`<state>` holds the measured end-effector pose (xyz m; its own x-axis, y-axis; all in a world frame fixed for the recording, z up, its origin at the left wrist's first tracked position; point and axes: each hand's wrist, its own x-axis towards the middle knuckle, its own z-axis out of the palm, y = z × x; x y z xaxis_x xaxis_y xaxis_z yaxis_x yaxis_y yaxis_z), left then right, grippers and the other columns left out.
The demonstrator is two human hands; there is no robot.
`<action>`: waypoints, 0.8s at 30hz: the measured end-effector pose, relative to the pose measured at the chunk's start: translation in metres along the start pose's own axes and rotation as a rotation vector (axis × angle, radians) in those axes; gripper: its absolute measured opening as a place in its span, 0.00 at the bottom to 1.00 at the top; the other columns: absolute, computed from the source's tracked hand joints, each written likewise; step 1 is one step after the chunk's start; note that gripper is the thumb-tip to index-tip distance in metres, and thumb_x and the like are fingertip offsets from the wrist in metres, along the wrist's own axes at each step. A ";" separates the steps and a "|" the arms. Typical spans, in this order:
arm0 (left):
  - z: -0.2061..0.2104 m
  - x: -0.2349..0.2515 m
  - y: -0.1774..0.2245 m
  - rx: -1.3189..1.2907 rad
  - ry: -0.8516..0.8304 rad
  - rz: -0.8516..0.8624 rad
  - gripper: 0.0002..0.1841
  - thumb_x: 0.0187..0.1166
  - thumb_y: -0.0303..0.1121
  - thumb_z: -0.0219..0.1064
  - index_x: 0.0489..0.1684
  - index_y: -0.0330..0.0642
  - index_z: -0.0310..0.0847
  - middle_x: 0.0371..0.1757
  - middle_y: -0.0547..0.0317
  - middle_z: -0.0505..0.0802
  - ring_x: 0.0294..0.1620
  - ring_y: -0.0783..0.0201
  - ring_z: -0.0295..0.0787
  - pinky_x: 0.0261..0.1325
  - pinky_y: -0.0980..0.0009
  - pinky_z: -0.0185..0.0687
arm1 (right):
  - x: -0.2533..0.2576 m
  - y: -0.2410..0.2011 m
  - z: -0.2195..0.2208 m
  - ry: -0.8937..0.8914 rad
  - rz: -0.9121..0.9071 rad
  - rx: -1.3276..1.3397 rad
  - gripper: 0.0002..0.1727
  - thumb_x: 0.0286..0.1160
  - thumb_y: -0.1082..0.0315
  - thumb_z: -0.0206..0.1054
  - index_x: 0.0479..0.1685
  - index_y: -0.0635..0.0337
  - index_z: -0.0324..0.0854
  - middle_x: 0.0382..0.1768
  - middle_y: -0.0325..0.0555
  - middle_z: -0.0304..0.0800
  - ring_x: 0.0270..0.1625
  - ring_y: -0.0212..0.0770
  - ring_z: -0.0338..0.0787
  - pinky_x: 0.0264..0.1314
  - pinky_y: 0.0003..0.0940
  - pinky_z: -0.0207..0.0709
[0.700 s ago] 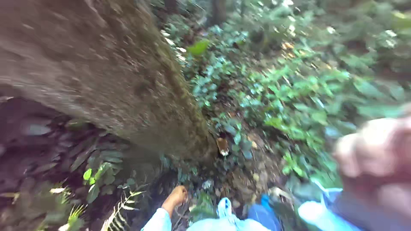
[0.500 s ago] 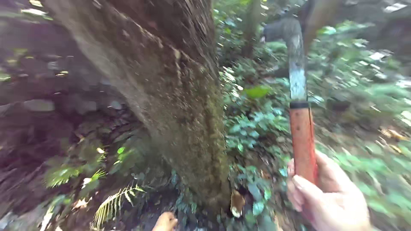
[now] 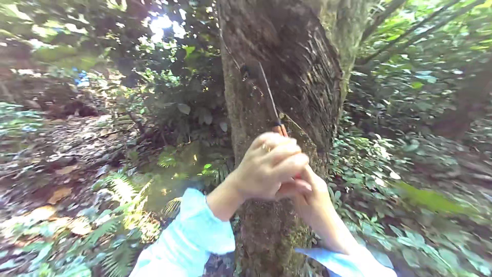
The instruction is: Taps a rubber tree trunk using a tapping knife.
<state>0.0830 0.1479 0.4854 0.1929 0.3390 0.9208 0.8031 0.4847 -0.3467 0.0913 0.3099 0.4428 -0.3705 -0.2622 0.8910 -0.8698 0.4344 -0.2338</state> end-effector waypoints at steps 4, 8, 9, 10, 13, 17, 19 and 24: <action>0.005 0.029 -0.080 0.044 -0.157 -0.008 0.35 0.87 0.57 0.44 0.46 0.35 0.92 0.46 0.47 0.97 0.60 0.49 0.92 0.82 0.43 0.64 | 0.057 -0.006 0.027 -0.041 0.067 -0.170 0.19 0.76 0.75 0.61 0.65 0.74 0.81 0.39 0.62 0.90 0.37 0.53 0.92 0.42 0.48 0.86; 0.005 0.042 -0.133 0.076 -0.108 0.037 0.37 0.86 0.57 0.39 0.29 0.38 0.90 0.25 0.53 0.92 0.40 0.51 0.92 0.77 0.44 0.66 | 0.097 -0.012 0.048 -0.099 0.164 -0.245 0.19 0.79 0.76 0.62 0.67 0.73 0.78 0.47 0.67 0.88 0.47 0.63 0.91 0.50 0.60 0.83; 0.005 0.046 -0.139 0.077 -0.091 0.046 0.37 0.85 0.58 0.39 0.26 0.38 0.89 0.22 0.53 0.90 0.37 0.52 0.91 0.74 0.45 0.67 | 0.104 -0.012 0.052 -0.100 0.175 -0.265 0.20 0.80 0.76 0.61 0.69 0.73 0.77 0.48 0.68 0.87 0.48 0.64 0.91 0.51 0.60 0.83; 0.004 0.050 -0.143 0.071 -0.078 0.053 0.37 0.85 0.57 0.40 0.24 0.38 0.88 0.20 0.53 0.89 0.35 0.52 0.90 0.71 0.46 0.68 | 0.109 -0.013 0.054 -0.101 0.186 -0.283 0.19 0.82 0.75 0.61 0.69 0.73 0.76 0.49 0.68 0.87 0.48 0.64 0.91 0.51 0.60 0.82; 0.003 0.061 -0.153 0.062 -0.069 0.051 0.34 0.84 0.56 0.44 0.18 0.38 0.84 0.18 0.53 0.85 0.32 0.52 0.87 0.67 0.46 0.69 | 0.122 -0.013 0.054 -0.114 0.201 -0.328 0.17 0.84 0.73 0.58 0.67 0.71 0.74 0.50 0.69 0.87 0.49 0.65 0.91 0.49 0.62 0.82; 0.000 0.075 -0.166 0.050 -0.051 0.050 0.29 0.82 0.51 0.50 0.16 0.37 0.82 0.17 0.53 0.84 0.30 0.53 0.85 0.64 0.49 0.67 | 0.141 -0.014 0.055 -0.114 0.197 -0.331 0.21 0.83 0.73 0.59 0.74 0.68 0.70 0.51 0.68 0.87 0.51 0.65 0.90 0.52 0.63 0.80; -0.002 0.078 -0.174 0.053 -0.037 0.053 0.29 0.82 0.50 0.50 0.15 0.37 0.82 0.17 0.53 0.84 0.30 0.52 0.85 0.64 0.49 0.67 | 0.148 -0.015 0.060 -0.108 0.220 -0.334 0.23 0.84 0.72 0.58 0.78 0.66 0.67 0.53 0.67 0.86 0.53 0.65 0.90 0.54 0.64 0.79; -0.003 0.078 -0.197 -0.036 0.033 0.023 0.29 0.81 0.47 0.50 0.16 0.35 0.83 0.19 0.50 0.86 0.33 0.52 0.87 0.67 0.50 0.67 | 0.165 -0.023 0.078 -0.114 0.276 -0.443 0.28 0.85 0.71 0.56 0.85 0.62 0.61 0.58 0.70 0.85 0.58 0.68 0.88 0.57 0.68 0.78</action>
<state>-0.0583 0.0763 0.6258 0.2298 0.3224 0.9183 0.8179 0.4474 -0.3617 0.0242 0.1894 0.5651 -0.6205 -0.1678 0.7660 -0.5229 0.8165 -0.2447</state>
